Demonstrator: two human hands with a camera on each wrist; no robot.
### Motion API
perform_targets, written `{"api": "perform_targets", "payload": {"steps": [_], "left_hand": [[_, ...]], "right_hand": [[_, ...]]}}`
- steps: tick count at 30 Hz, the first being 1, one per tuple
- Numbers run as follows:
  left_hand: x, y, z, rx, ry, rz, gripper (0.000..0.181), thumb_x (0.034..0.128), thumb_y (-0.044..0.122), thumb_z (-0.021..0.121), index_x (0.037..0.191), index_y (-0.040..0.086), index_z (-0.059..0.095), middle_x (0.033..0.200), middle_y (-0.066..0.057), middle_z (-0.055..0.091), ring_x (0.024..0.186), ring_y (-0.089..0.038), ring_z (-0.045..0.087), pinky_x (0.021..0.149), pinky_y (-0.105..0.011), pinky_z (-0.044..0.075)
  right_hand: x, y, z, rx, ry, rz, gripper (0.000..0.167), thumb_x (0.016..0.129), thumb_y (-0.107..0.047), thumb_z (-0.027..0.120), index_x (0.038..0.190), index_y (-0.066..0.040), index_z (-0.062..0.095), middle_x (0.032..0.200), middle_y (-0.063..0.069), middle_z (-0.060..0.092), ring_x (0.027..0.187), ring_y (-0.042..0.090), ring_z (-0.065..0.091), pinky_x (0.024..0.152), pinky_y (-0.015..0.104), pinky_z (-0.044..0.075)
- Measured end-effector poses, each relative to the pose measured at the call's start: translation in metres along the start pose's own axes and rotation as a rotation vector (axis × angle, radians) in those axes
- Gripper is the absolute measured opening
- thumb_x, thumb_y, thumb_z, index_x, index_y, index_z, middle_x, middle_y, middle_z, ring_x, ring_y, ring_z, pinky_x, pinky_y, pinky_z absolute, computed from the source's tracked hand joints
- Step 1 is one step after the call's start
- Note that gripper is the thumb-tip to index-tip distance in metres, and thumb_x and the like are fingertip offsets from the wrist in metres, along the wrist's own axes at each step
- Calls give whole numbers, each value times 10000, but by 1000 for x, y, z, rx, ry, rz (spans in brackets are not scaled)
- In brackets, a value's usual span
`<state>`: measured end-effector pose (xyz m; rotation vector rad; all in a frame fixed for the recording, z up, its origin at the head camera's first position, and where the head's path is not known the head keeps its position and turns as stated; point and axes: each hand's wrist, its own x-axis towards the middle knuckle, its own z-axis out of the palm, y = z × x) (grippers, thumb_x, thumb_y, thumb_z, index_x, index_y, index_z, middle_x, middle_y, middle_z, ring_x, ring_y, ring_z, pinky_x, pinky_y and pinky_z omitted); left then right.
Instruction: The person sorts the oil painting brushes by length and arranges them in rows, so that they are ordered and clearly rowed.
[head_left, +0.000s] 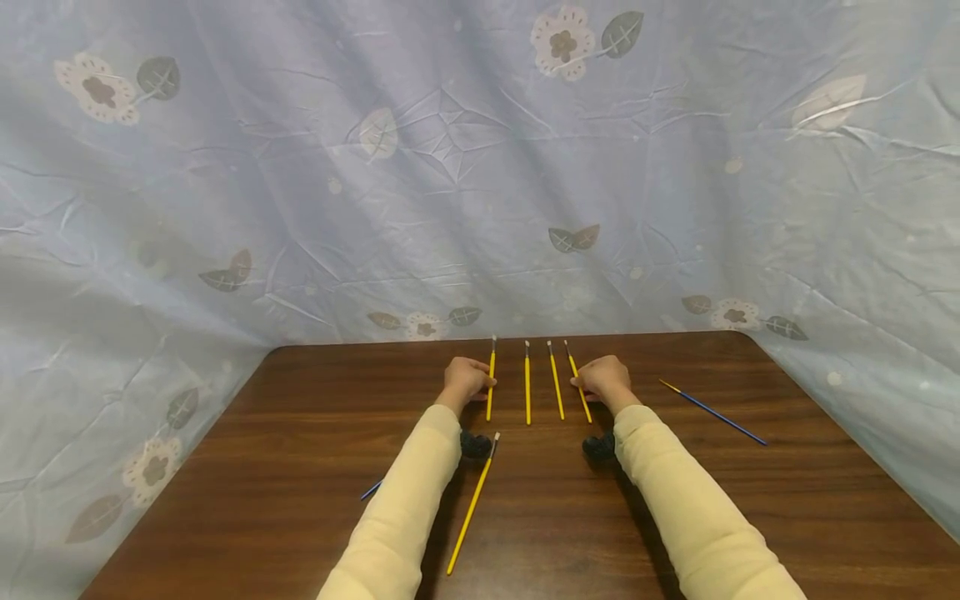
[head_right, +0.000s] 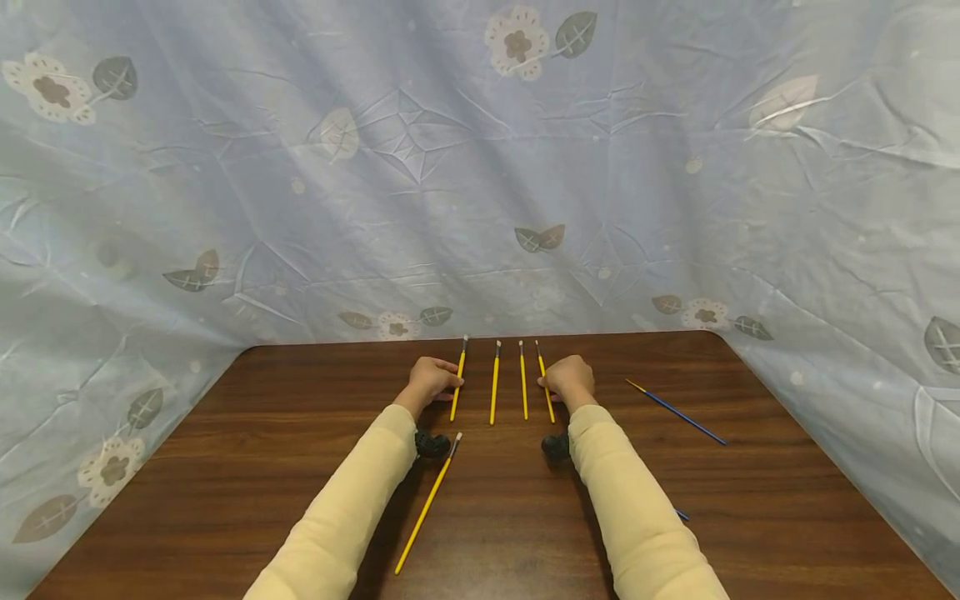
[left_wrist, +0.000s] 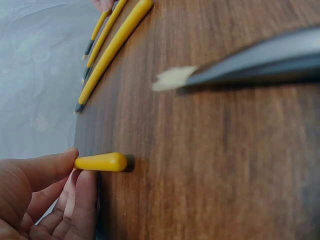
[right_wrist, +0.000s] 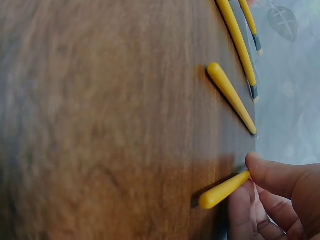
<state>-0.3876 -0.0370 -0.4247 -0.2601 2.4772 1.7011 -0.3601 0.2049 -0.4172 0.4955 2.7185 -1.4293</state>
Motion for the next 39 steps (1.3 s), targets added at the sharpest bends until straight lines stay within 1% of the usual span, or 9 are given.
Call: {"api": "perform_targets", "payload": {"steps": [3,7,10,16,18,22,29,34,39], "left_hand": [[-1,1,0,-2,3,-16,220,820,-51,742,1033,5,730,995,-128,662,809,-220,673,590,-311,587],[-1,0,1,1,4,-8,233,819,-38,749,1047,9,730,1005,-132,663,844,-241,674,600,-321,589],[-1,-1,2,15,12,14,237,810,-46,755,1041,-3,731,979,-140,664,827,-252,675,569,-307,585],[1,-4,3,55,33,66,222,785,-64,768,1002,-22,741,900,-148,679,737,-245,681,501,-282,567],[0,-4,3,57,38,72,215,786,-63,768,995,-26,741,884,-151,681,717,-244,683,495,-284,566],[0,-4,3,51,41,66,204,789,-58,768,989,-26,741,880,-153,674,698,-238,682,488,-283,565],[2,-2,4,48,37,75,199,787,-67,763,981,-32,742,924,-173,661,727,-254,682,490,-287,566],[0,-1,4,45,23,71,209,788,-78,755,994,-43,734,935,-181,637,766,-271,677,497,-296,570],[-2,-1,3,71,22,74,214,799,-65,750,1010,-45,729,949,-172,662,779,-273,681,502,-288,569]], "right_hand": [[-2,1,-1,3,-17,-15,273,869,-85,732,1116,30,708,1078,196,664,685,216,643,569,283,575],[-4,2,-3,-1,-31,-26,297,889,-99,715,1159,24,687,1072,186,664,716,219,640,585,286,576],[-4,3,-2,4,-28,-20,299,888,-105,719,1159,17,688,1047,174,668,725,218,635,586,285,575],[-1,5,-1,16,-26,-3,289,880,-114,730,1144,0,700,974,136,671,734,202,622,582,279,575],[1,6,0,21,-23,3,285,875,-111,734,1139,-8,705,955,121,670,728,189,617,576,275,574],[2,6,1,33,-18,7,280,871,-106,736,1131,-6,709,932,116,676,712,168,615,561,269,572],[4,8,0,61,-17,24,270,873,-114,739,1125,-20,715,1024,142,650,763,193,624,572,272,575],[4,8,0,70,-20,37,268,878,-110,735,1129,-20,713,1022,136,668,794,201,638,577,277,576],[4,7,1,76,-20,42,273,884,-109,728,1143,-24,710,1069,153,661,892,240,646,583,275,577]]}}
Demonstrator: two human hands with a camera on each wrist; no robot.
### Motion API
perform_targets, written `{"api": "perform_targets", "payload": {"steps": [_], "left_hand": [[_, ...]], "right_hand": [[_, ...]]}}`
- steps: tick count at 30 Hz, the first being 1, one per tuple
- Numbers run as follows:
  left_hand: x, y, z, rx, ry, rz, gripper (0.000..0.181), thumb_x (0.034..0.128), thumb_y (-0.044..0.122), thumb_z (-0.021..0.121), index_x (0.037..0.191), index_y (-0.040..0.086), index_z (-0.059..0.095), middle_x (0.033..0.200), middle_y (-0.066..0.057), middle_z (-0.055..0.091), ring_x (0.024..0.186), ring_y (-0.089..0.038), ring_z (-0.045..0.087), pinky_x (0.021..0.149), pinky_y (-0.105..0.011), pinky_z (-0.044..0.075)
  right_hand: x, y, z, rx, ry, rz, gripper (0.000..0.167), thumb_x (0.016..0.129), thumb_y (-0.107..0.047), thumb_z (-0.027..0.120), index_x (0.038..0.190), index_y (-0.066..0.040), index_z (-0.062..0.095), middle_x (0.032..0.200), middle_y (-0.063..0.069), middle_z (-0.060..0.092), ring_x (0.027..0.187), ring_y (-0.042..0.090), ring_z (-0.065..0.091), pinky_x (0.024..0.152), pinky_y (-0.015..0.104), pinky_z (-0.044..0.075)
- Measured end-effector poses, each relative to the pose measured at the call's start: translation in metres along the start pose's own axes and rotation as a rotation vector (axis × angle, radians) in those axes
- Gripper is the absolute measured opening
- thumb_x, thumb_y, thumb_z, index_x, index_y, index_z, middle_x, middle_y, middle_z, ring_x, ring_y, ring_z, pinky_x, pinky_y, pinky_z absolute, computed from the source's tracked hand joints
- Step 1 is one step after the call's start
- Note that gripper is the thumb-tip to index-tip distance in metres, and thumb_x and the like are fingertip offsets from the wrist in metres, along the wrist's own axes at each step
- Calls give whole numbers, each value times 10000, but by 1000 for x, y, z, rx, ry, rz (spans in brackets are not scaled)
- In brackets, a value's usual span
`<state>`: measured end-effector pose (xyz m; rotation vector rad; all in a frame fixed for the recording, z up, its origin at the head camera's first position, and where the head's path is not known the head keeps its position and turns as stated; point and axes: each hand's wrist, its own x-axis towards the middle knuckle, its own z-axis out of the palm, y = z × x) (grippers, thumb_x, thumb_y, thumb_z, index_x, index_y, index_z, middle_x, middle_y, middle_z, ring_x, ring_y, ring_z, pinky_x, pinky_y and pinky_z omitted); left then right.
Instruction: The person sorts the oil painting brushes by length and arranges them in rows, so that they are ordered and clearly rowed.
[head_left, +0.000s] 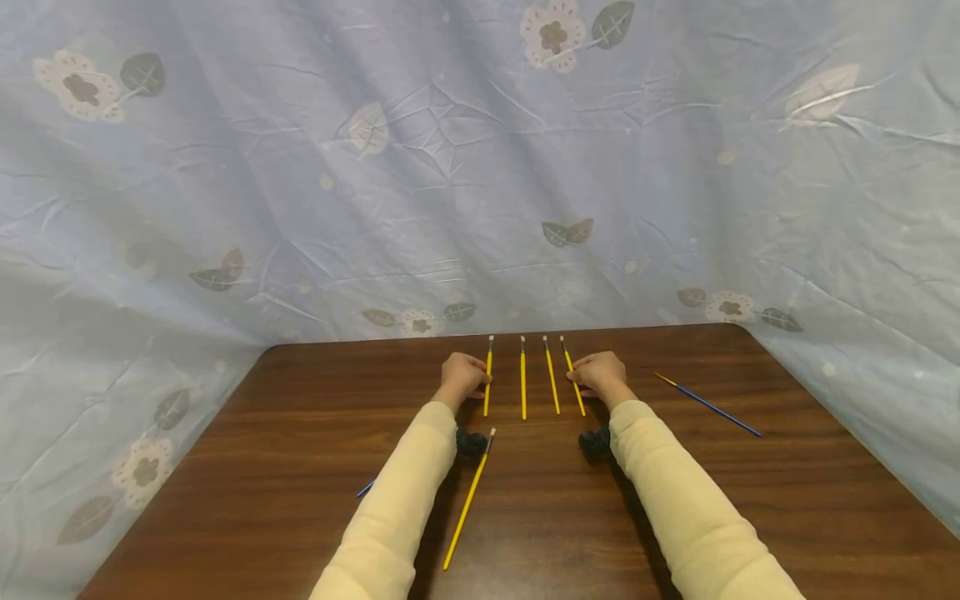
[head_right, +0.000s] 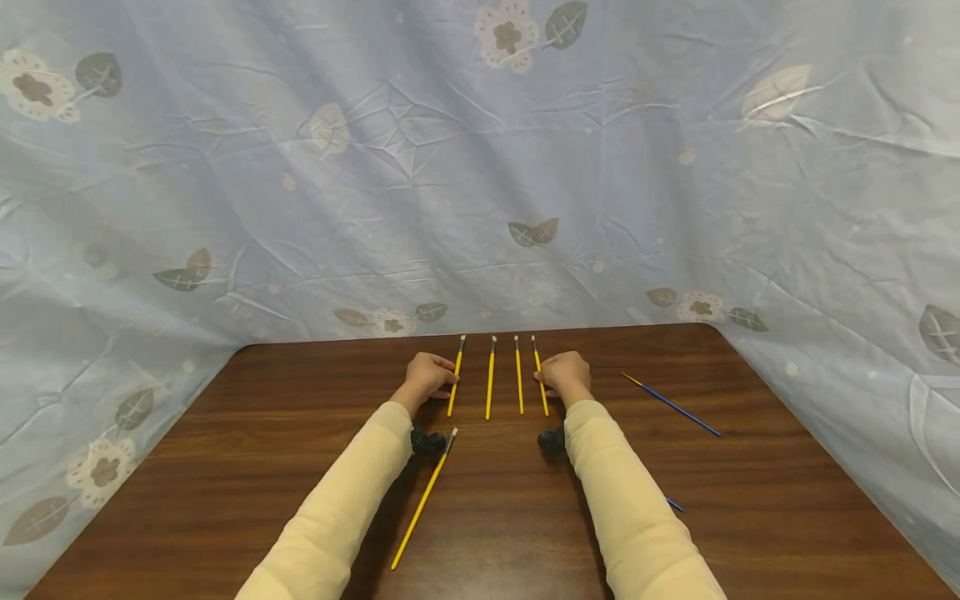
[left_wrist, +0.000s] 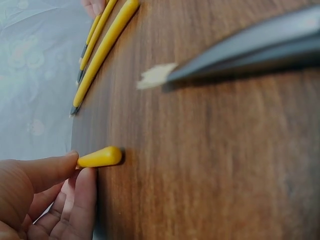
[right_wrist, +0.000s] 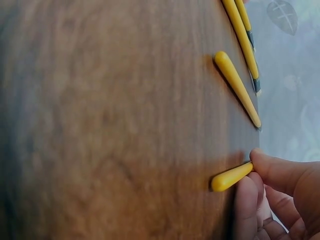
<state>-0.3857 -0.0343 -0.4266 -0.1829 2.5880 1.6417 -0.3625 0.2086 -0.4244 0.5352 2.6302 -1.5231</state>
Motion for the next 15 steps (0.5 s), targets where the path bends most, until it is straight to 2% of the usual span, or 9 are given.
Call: {"api": "perform_targets", "payload": {"steps": [6,15], "left_hand": [[-1,-1,0,-4,4,8,211,799,-57,751,1008,-40,731,985,-169,651,793,-266,676,510,-283,570],[1,-2,1,-9,6,14,202,803,-51,754,1002,-35,734,954,-169,649,787,-271,678,505,-297,571]], "right_hand": [[0,-2,0,-2,8,2,282,893,-113,719,1160,-23,701,1126,173,638,978,284,638,591,272,577],[2,0,1,9,11,2,284,881,-109,732,1148,-18,702,1051,157,659,917,256,643,574,267,573]]}}
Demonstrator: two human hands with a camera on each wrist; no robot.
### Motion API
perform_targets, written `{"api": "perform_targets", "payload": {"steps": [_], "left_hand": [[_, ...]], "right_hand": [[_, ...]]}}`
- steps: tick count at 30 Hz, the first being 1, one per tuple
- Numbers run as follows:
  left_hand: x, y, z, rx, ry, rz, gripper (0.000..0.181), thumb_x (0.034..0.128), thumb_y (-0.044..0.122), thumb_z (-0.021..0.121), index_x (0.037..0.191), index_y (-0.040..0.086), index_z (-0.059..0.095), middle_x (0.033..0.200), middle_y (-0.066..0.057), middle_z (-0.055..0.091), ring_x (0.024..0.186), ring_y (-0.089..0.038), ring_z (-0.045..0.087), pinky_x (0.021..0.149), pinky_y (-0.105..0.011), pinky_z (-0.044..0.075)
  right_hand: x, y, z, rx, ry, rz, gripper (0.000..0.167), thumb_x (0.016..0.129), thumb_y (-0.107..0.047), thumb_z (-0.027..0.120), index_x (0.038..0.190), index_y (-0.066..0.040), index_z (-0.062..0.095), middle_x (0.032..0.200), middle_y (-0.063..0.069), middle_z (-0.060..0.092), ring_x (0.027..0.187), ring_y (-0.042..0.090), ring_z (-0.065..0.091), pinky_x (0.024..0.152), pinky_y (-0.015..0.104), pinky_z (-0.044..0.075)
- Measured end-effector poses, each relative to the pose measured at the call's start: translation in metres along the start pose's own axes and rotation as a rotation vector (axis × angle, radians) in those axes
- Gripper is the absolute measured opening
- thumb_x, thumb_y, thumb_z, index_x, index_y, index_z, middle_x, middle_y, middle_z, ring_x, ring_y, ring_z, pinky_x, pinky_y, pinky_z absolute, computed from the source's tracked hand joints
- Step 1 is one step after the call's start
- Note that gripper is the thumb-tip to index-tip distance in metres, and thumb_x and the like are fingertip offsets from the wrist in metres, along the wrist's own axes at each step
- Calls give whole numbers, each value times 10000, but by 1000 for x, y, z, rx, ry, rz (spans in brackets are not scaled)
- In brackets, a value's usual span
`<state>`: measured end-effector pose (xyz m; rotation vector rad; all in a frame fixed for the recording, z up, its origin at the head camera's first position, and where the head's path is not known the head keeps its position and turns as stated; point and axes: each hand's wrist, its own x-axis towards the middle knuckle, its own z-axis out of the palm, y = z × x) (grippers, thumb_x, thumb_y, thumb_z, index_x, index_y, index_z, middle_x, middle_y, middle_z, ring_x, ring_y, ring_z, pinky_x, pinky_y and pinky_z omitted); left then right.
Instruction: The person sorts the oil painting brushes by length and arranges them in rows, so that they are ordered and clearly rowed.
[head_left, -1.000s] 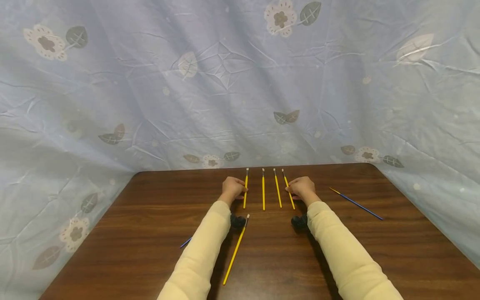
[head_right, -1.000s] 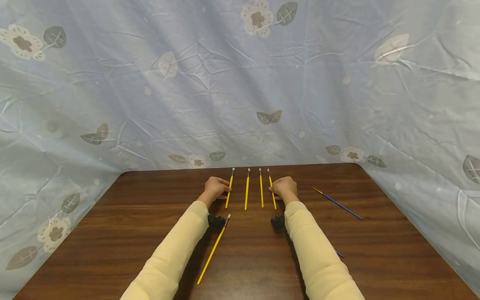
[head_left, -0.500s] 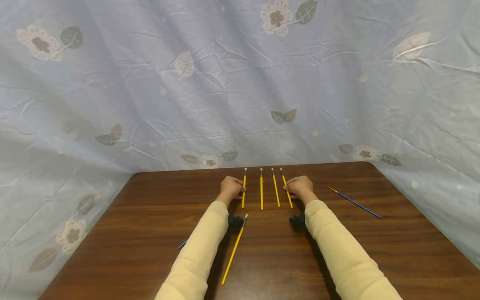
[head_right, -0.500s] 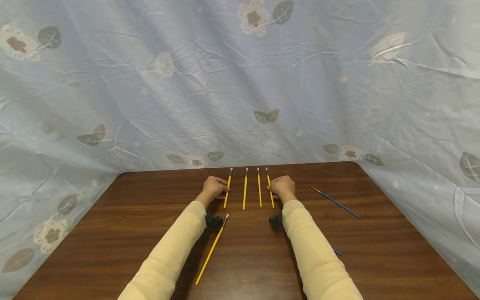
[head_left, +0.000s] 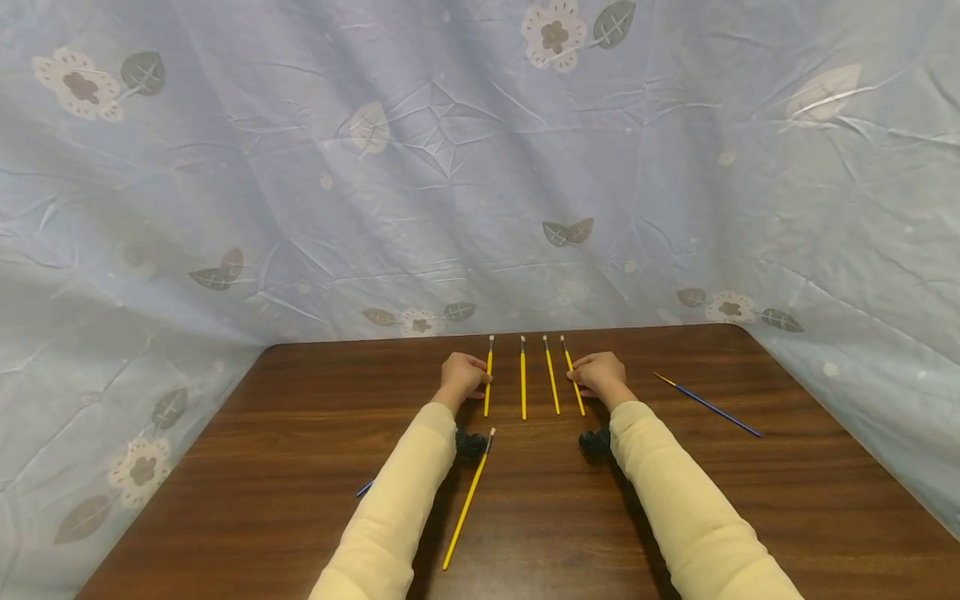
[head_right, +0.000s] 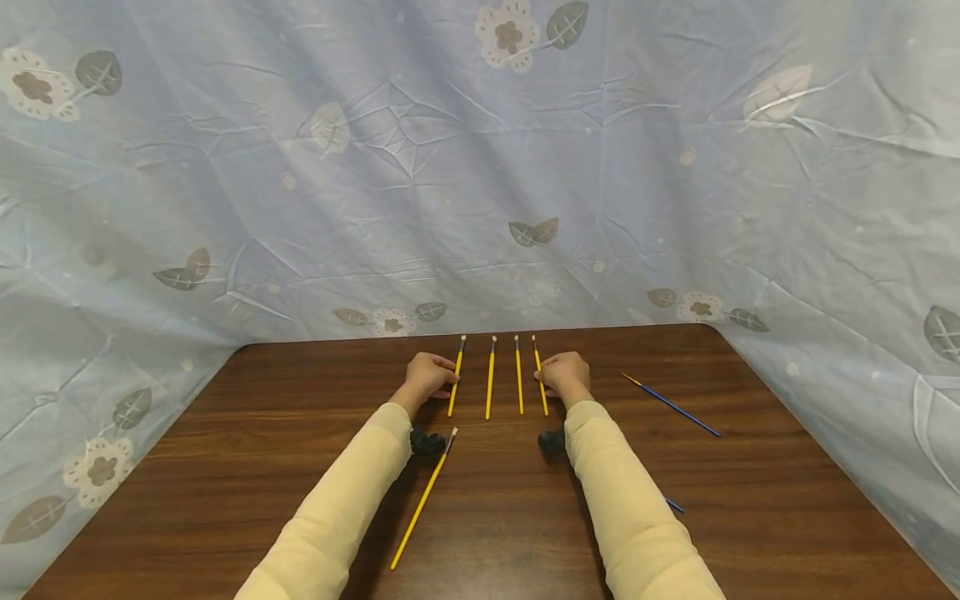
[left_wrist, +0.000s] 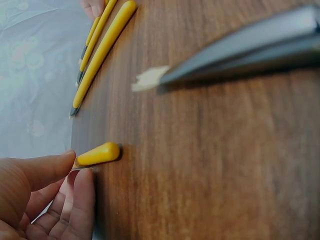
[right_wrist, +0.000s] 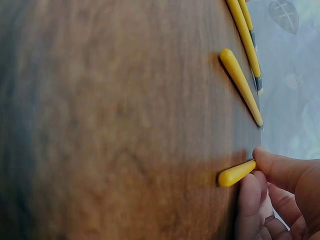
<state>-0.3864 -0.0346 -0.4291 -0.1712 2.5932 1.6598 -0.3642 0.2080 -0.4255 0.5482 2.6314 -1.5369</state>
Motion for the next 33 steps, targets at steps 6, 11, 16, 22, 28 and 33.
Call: {"api": "perform_targets", "payload": {"steps": [6,11,16,22,28,33], "left_hand": [[0,1,-2,3,-10,-6,200,789,-47,768,986,-32,736,926,-157,650,797,-273,674,502,-309,573],[-3,2,-3,10,-18,-12,216,788,-41,771,1000,-29,733,938,-153,653,815,-273,673,507,-308,574],[-6,4,-8,-3,-51,-5,238,801,-35,760,1035,-43,718,914,-145,671,831,-263,673,525,-313,579],[-17,11,-17,-13,-123,30,257,845,-18,720,1096,-65,688,951,-161,671,882,-285,663,565,-332,588],[-31,14,-26,-21,-203,49,307,862,17,715,1156,-59,663,1049,-171,663,925,-306,661,600,-346,593],[-51,11,-36,-6,-290,102,341,876,44,712,1190,-64,637,1068,-164,664,918,-318,665,626,-357,594]], "right_hand": [[0,0,1,-1,13,-6,271,873,-106,740,1128,-19,710,1007,145,652,841,223,627,557,263,569],[-1,0,0,-5,9,-13,272,876,-111,738,1129,-15,710,987,142,656,790,200,623,555,261,568],[-2,0,-1,4,2,-15,265,879,-107,734,1125,-11,710,1000,145,671,808,212,638,569,265,572],[1,1,-2,7,-11,-21,263,881,-115,733,1121,-11,708,999,135,679,787,205,649,582,267,574],[1,3,-2,5,-8,-13,259,885,-122,731,1122,-22,709,1014,137,667,763,198,636,586,265,574],[0,3,-1,9,-17,-22,256,883,-120,731,1116,-14,712,1020,146,663,750,205,638,583,267,574]]}}
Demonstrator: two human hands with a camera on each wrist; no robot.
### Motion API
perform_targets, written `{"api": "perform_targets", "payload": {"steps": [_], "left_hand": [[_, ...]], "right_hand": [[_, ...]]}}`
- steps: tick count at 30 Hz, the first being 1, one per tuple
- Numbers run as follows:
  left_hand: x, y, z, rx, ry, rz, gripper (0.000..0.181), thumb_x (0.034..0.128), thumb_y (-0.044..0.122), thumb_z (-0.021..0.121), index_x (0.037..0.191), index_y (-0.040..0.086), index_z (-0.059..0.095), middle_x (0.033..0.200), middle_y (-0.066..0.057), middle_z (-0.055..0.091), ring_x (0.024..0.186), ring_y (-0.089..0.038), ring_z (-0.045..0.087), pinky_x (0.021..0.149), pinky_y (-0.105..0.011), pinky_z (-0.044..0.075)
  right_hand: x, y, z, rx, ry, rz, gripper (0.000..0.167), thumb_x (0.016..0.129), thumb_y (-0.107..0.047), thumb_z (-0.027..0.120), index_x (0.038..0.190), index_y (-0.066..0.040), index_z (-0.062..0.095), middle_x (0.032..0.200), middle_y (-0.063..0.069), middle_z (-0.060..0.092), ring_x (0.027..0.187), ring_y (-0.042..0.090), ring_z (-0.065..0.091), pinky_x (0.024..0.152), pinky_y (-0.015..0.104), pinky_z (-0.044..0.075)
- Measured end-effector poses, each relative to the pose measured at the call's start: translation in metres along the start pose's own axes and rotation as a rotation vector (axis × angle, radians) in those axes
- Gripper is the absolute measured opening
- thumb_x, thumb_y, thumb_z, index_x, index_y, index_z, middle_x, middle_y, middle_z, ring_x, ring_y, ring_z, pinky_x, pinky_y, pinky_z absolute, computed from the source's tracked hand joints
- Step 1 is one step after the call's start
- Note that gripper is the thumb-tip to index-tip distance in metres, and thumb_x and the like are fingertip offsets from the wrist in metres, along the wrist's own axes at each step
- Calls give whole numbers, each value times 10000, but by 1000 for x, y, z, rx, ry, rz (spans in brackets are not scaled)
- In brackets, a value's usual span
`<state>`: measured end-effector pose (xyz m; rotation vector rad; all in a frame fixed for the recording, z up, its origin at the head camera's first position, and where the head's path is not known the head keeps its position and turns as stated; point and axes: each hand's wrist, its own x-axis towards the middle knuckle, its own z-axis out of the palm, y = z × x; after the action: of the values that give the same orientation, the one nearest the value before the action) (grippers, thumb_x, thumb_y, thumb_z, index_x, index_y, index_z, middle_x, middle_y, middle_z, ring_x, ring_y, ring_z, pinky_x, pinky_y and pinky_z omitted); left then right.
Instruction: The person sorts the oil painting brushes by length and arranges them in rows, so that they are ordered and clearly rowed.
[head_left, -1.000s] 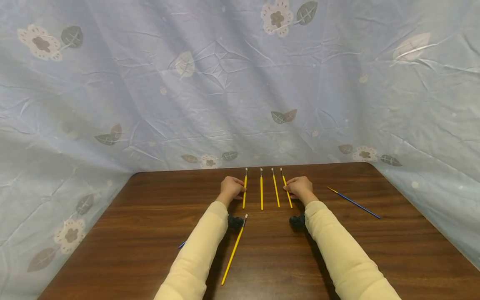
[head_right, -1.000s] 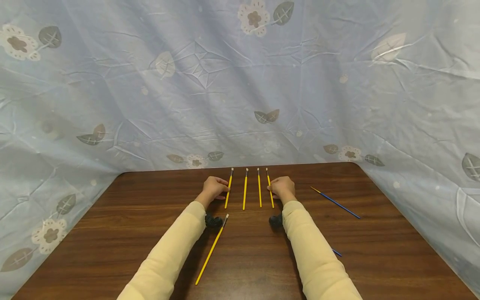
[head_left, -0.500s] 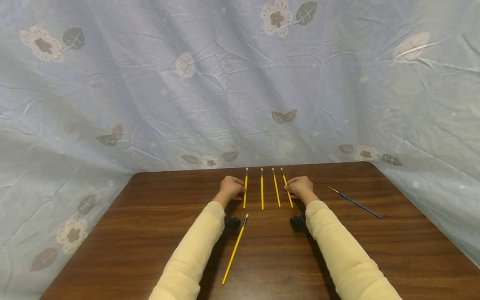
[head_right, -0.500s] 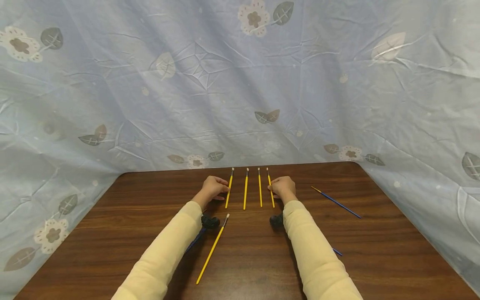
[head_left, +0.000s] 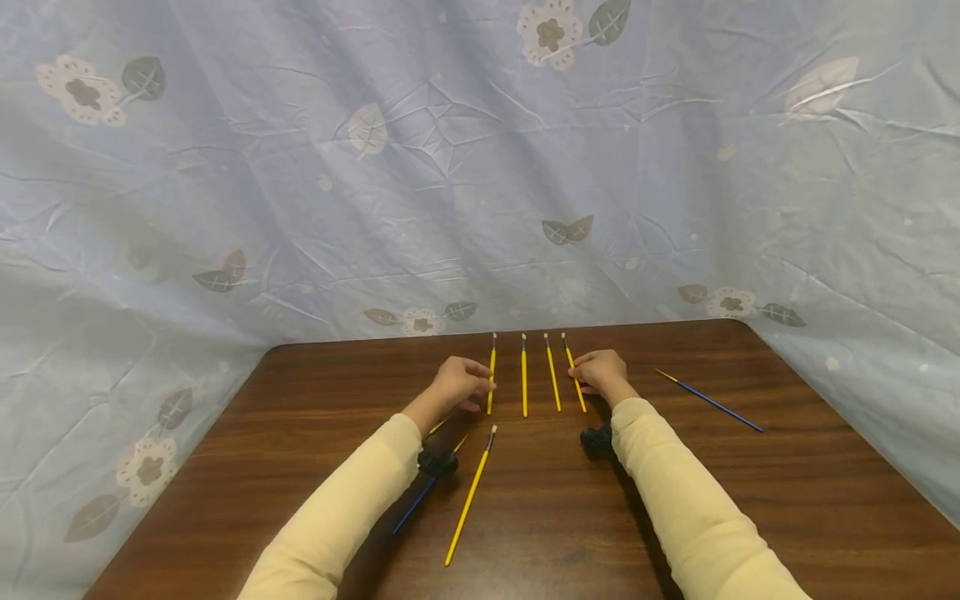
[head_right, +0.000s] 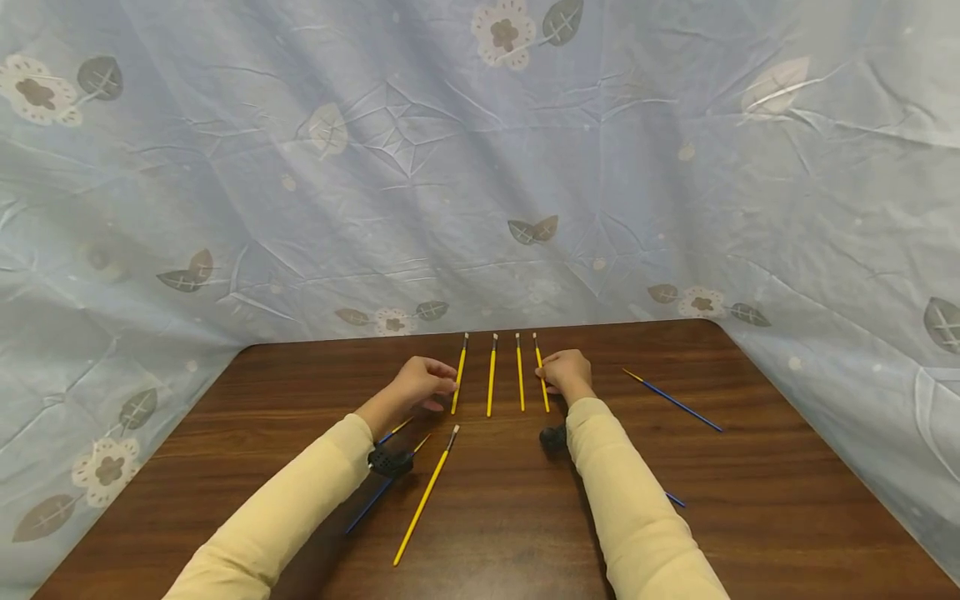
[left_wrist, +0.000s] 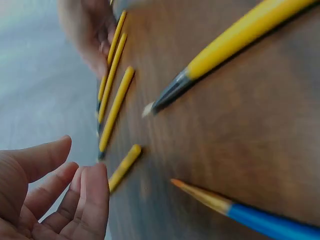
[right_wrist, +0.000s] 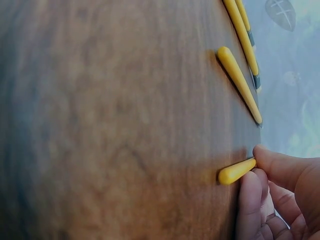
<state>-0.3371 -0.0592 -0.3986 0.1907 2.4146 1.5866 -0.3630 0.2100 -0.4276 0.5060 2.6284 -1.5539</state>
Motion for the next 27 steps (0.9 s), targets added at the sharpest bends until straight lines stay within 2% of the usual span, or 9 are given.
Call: {"api": "perform_targets", "payload": {"steps": [4,7,14,19,23,27], "left_hand": [[-29,2,-1,65,-33,47,352,870,59,729,1191,-56,640,1053,-143,656,892,-301,670,616,-356,593],[-50,1,1,71,-36,78,347,854,50,744,1169,-60,650,1027,-130,659,848,-257,674,600,-364,592],[-94,-13,5,34,26,175,330,819,4,760,1119,-89,659,1011,-197,667,800,-211,670,562,-391,589],[-126,-20,9,19,41,205,351,827,15,758,1142,-90,645,1082,-237,650,823,-228,673,571,-348,588],[-146,-24,15,19,32,214,377,823,25,763,1157,-92,633,1097,-228,644,796,-215,667,581,-305,584],[-159,-27,21,48,26,221,389,801,26,779,1143,-90,634,1061,-198,648,745,-194,656,553,-272,569]], "right_hand": [[-1,0,0,0,-21,-2,270,883,-120,729,1128,-7,705,1020,148,664,777,203,643,587,266,575],[-1,0,-1,-3,-24,1,277,887,-126,725,1138,-11,700,1024,145,663,789,200,643,586,262,574],[-3,2,-2,-5,-36,-12,284,887,-125,726,1145,-9,700,1037,157,661,780,200,645,584,260,574],[-4,5,-3,-5,-46,-14,282,885,-125,728,1141,-10,701,1046,157,665,758,195,644,582,264,574],[-4,7,-6,6,-44,-22,279,888,-118,724,1144,-10,700,1050,160,669,777,204,647,585,265,575],[-3,8,-9,18,-46,-23,287,890,-116,721,1158,-18,694,1049,157,664,845,224,643,596,267,577]]}}
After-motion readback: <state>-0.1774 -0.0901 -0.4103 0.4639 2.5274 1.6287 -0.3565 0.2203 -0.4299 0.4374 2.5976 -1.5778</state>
